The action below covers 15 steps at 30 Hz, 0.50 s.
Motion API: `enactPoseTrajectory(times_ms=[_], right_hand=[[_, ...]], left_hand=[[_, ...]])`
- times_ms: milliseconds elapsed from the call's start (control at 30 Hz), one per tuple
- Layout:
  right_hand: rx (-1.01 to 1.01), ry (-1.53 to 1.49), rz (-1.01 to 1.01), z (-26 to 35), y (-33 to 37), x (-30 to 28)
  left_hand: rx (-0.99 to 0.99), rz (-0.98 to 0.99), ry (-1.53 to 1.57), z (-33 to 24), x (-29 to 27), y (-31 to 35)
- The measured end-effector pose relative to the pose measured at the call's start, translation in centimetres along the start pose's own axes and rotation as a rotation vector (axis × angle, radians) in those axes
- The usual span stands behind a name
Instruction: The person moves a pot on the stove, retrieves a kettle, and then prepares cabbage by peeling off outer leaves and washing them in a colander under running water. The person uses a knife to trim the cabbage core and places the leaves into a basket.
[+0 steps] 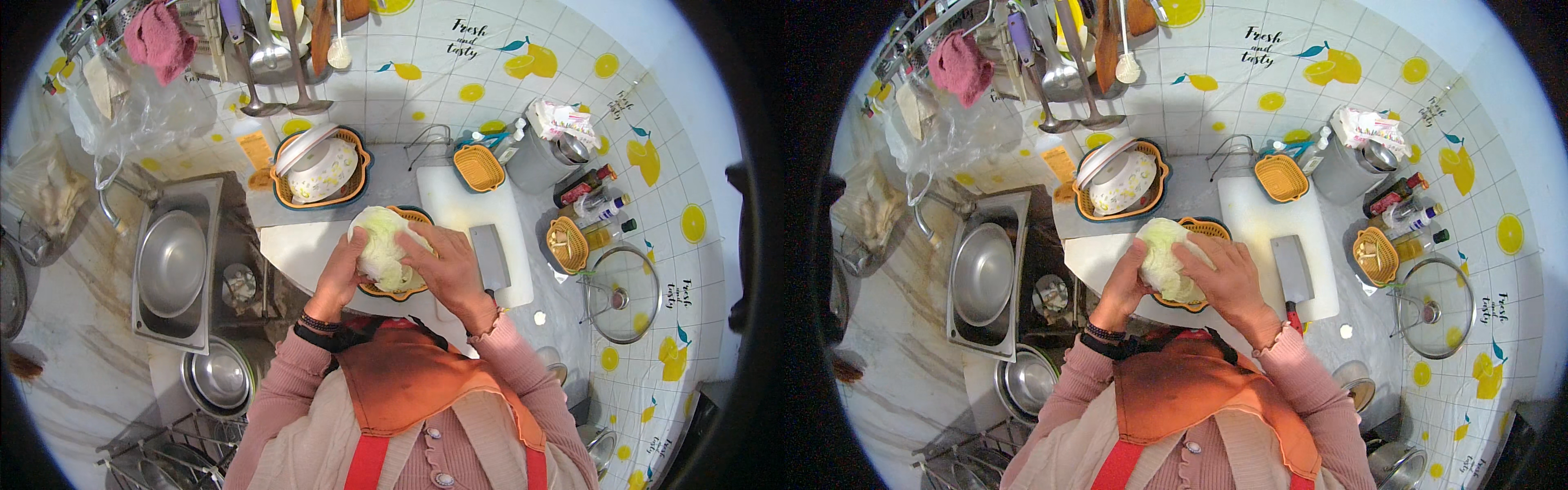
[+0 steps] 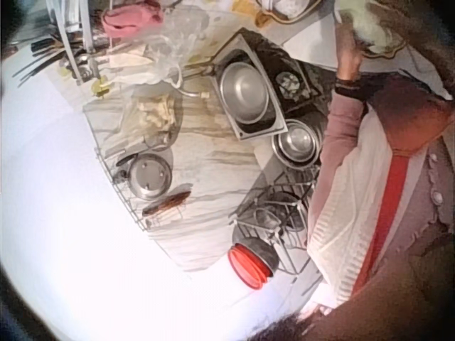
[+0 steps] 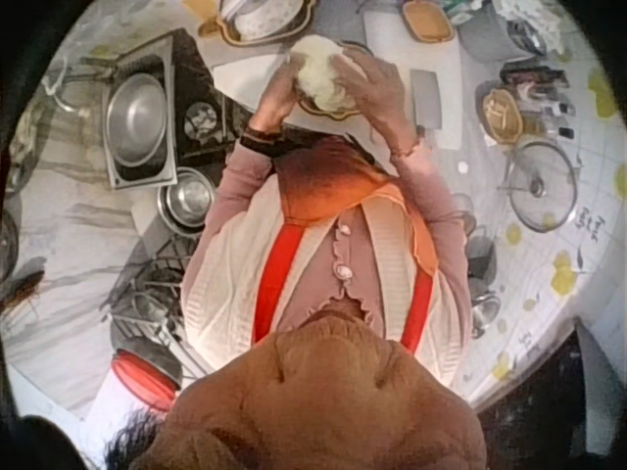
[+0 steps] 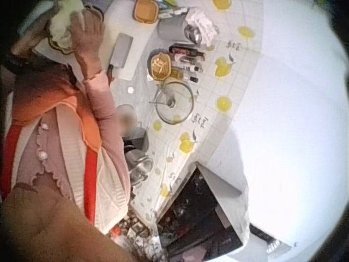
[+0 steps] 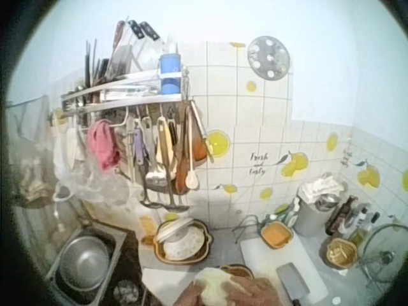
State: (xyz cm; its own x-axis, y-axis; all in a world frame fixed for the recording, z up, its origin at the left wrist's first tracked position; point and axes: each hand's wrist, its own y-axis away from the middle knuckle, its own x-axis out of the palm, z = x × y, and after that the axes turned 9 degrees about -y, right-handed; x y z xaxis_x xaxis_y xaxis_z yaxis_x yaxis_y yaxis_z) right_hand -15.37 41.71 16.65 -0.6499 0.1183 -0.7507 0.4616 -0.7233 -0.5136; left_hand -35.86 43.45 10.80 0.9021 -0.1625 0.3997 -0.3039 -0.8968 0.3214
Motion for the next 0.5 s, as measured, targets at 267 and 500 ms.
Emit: enactPoseTrajectory(times_ms=[267,500], right_hand=[[-0.332,-0.098,0.048,-1.6,-0.3,-0.7],[-0.124,-0.153,0.002,-1.0,-0.1,0.1]], left_hand=[[-0.048,0.000,-0.180,0.2,-0.2,0.4],[-0.085,0.032,-0.031,0.8,-0.4,0.6]])
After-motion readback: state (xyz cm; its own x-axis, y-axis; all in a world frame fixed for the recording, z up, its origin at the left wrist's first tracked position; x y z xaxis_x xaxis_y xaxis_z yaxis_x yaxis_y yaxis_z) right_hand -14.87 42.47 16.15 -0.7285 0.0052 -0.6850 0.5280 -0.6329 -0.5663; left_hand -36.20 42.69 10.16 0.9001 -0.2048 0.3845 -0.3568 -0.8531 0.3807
